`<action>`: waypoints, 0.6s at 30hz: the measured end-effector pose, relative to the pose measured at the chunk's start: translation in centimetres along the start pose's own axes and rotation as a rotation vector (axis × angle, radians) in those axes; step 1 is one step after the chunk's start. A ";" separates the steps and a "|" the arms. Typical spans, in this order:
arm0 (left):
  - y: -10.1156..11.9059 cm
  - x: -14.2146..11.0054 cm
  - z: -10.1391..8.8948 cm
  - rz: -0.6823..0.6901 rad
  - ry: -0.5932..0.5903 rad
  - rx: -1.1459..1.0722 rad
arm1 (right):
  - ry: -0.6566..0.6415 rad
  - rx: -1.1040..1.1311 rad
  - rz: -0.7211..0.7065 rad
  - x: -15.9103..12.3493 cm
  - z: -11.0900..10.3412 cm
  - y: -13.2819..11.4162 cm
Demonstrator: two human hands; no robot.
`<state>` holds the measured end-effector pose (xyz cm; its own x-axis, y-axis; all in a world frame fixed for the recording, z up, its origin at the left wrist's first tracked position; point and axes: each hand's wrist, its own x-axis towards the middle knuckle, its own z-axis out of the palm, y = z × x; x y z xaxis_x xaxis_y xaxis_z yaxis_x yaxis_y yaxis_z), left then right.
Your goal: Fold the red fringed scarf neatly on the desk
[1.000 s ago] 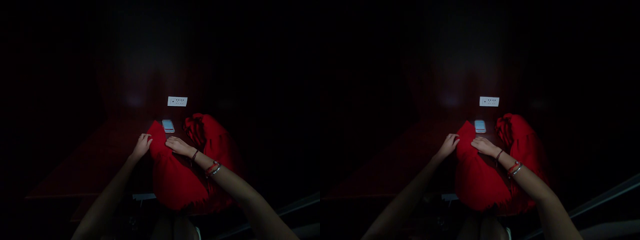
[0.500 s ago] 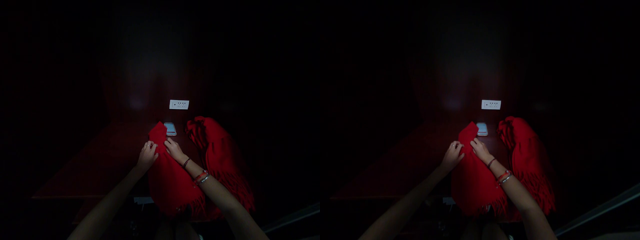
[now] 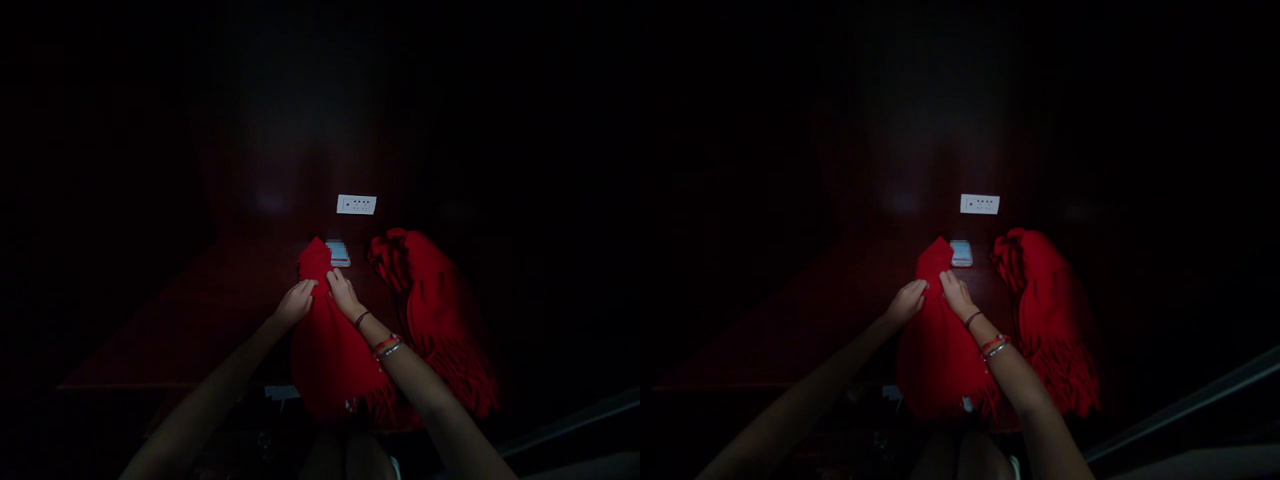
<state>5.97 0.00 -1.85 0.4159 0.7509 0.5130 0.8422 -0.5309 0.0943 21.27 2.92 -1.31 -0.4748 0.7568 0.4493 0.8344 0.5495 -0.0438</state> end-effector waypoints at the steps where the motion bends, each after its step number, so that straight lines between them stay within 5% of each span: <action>1: -0.1 -0.1 -0.2 0.007 0.019 -0.037 | 0.013 -0.004 0.014 0.2 0.0 0.0; 6: -0.3 0.0 -1.1 0.013 0.141 -0.041 | 0.084 0.068 -0.073 0.7 0.1 0.0; 12: -0.8 1.2 -1.0 -0.030 0.042 0.054 | 0.200 0.254 -0.057 0.9 0.5 -0.6; 18: -1.2 2.6 -0.2 -0.099 0.010 0.179 | 0.076 0.118 -0.027 0.7 0.9 -0.5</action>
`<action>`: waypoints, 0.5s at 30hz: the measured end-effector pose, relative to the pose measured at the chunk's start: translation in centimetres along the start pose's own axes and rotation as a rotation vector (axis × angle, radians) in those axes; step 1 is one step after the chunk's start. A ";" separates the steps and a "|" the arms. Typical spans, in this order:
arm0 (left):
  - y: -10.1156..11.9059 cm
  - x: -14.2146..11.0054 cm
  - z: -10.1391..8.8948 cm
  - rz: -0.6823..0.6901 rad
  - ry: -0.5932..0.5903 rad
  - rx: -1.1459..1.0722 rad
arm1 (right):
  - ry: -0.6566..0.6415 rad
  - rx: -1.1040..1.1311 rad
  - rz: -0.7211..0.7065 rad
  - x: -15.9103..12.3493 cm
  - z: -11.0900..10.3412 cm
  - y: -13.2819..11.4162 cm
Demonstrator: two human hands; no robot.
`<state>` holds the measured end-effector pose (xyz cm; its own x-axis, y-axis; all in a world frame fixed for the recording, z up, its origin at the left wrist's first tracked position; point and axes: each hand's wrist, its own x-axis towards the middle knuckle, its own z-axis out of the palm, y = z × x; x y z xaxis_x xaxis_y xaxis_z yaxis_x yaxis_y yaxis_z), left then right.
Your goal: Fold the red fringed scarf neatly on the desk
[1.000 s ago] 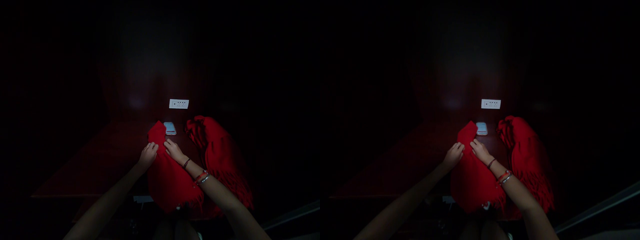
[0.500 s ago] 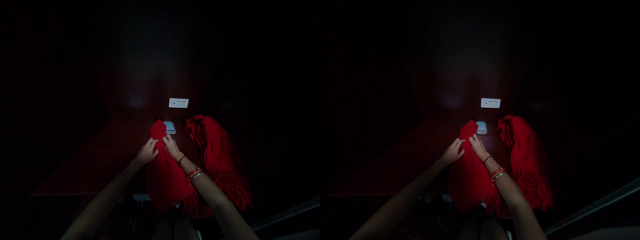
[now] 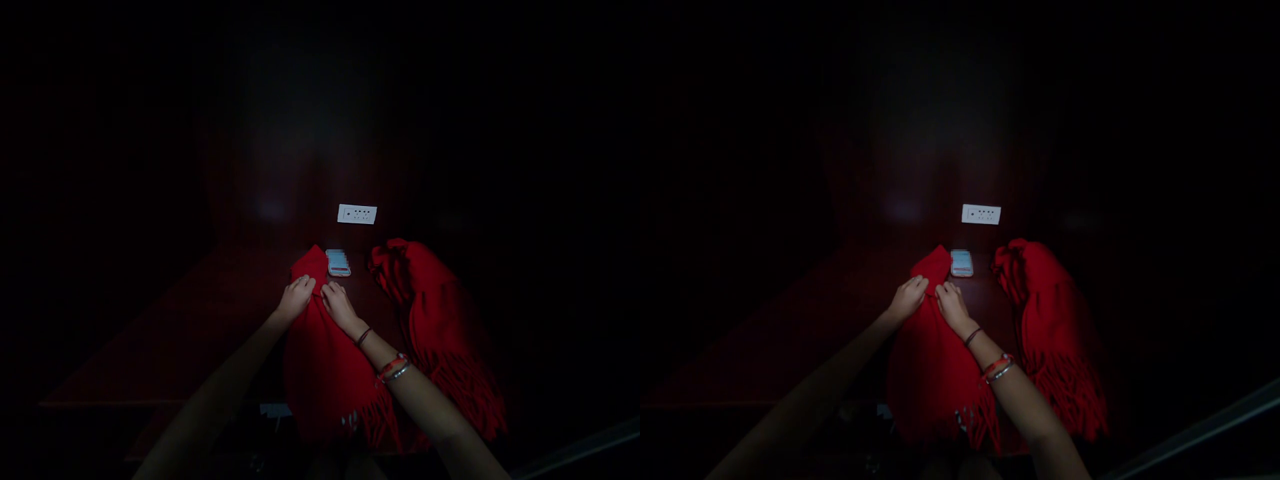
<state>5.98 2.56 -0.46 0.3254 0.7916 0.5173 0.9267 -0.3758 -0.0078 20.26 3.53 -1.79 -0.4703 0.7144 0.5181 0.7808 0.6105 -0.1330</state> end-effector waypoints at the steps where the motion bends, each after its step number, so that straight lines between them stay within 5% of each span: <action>1: 0.1 -0.1 0.2 0.018 -0.012 -0.017 | -0.009 -0.045 0.039 0.0 0.0 0.2; 8: -1.7 -1.7 0.3 0.064 0.029 -0.258 | -0.085 -0.023 0.029 0.3 0.1 1.8; 15: -2.0 -1.3 1.0 0.140 -0.037 -0.289 | 0.009 0.141 0.316 2.0 1.8 1.8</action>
<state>3.91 2.72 -1.97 0.4572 0.7379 0.4966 0.7826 -0.5990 0.1695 20.02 6.70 -2.46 -0.2102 0.8732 0.4398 0.8225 0.4011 -0.4033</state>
